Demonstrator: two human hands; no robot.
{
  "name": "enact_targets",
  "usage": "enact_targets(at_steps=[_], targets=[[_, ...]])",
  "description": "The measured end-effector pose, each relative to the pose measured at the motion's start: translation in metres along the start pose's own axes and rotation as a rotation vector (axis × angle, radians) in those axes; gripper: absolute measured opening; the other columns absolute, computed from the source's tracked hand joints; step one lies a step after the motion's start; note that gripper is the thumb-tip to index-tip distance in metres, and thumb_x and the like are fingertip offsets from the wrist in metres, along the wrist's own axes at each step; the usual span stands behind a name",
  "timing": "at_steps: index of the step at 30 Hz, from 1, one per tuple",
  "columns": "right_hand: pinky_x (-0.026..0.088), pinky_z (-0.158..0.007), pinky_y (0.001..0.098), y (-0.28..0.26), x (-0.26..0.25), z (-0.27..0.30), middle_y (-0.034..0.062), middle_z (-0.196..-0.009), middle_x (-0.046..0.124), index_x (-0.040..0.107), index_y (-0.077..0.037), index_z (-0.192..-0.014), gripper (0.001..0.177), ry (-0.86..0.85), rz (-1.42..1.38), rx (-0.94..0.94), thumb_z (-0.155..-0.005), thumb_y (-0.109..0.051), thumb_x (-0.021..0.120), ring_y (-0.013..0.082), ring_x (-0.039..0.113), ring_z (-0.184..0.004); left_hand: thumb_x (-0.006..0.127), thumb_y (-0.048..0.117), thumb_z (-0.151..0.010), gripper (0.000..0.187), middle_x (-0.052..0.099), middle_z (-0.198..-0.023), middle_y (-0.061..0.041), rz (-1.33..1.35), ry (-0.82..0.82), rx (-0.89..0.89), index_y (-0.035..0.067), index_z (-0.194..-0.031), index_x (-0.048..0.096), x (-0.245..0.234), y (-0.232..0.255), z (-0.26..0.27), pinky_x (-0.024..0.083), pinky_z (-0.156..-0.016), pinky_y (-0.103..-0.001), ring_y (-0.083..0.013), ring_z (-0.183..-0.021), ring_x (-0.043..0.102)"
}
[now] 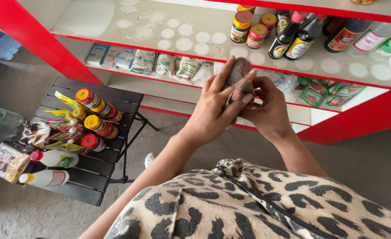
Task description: The person wipes several small jars with a cloth, handling them one at a time. They pick up each jar from a red shelf, wipe it thoroughly, and place it on a nearby black table.
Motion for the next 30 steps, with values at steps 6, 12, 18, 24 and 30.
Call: enact_targets(at_steps=[6, 12, 18, 24, 30], targets=[[0.063, -0.074, 0.0295, -0.028, 0.015, 0.01, 0.0055, -0.104, 0.061, 0.057, -0.002, -0.115, 0.049, -0.028, 0.083, -0.04, -0.075, 0.004, 0.084, 0.0147, 0.063, -0.091, 0.046, 0.035, -0.108, 0.043, 0.068, -0.105, -0.012, 0.032, -0.093, -0.299, 0.017, -0.144, 0.061, -0.008, -0.002, -0.021, 0.044, -0.102, -0.048, -0.0338, -0.106, 0.058], [0.065, -0.088, 0.0304, -0.066, 0.027, 0.015, 0.0057, -0.121, 0.058, 0.057, -0.003, -0.119, 0.056, -0.043, 0.175, -0.241, -0.072, 0.006, 0.084, 0.0137, 0.066, -0.11, 0.049, 0.032, -0.105, 0.038, 0.072, -0.099, -0.013, 0.246, 0.082, -0.615, 0.006, -0.12, 0.074, -0.008, -0.054, -0.024, 0.054, -0.084, -0.04, -0.0291, -0.096, 0.069], [0.061, -0.099, 0.0322, -0.059, 0.039, 0.017, 0.0048, -0.124, 0.061, 0.057, -0.004, -0.128, 0.063, -0.126, -0.015, -0.123, -0.074, 0.0, 0.089, 0.0143, 0.062, -0.119, 0.049, 0.026, -0.114, 0.037, 0.07, -0.102, -0.011, 1.167, 0.223, -0.748, -0.008, -0.118, 0.063, 0.019, -0.104, 0.008, 0.054, -0.084, -0.031, -0.0169, -0.094, 0.066], [0.059, -0.107, 0.0339, -0.045, 0.031, 0.013, 0.0087, -0.13, 0.065, 0.052, -0.002, -0.134, 0.062, -0.091, -0.282, -0.058, -0.082, -0.001, 0.086, 0.0165, 0.065, -0.124, 0.04, 0.054, -0.1, 0.062, 0.067, -0.122, -0.011, 1.721, 0.148, -1.151, 0.006, -0.135, 0.056, 0.012, -0.097, 0.044, 0.057, -0.093, -0.036, -0.0213, -0.106, 0.067], [0.057, -0.105, 0.0327, -0.052, 0.021, 0.015, 0.0081, -0.128, 0.066, 0.055, -0.003, -0.134, 0.064, -0.061, -0.138, -0.07, -0.077, -0.001, 0.086, 0.0159, 0.065, -0.122, 0.043, 0.054, -0.109, 0.066, 0.065, -0.137, -0.013, 1.526, 0.315, -0.718, 0.002, -0.146, 0.056, -0.043, -0.059, 0.019, 0.052, -0.101, -0.041, -0.0235, -0.116, 0.064]])
Point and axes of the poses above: each hand's wrist, its own z-axis away from the middle knuckle, its own x-axis out of the palm, y = z × x, the point moved 6 cm from there along -z, towards the middle knuckle
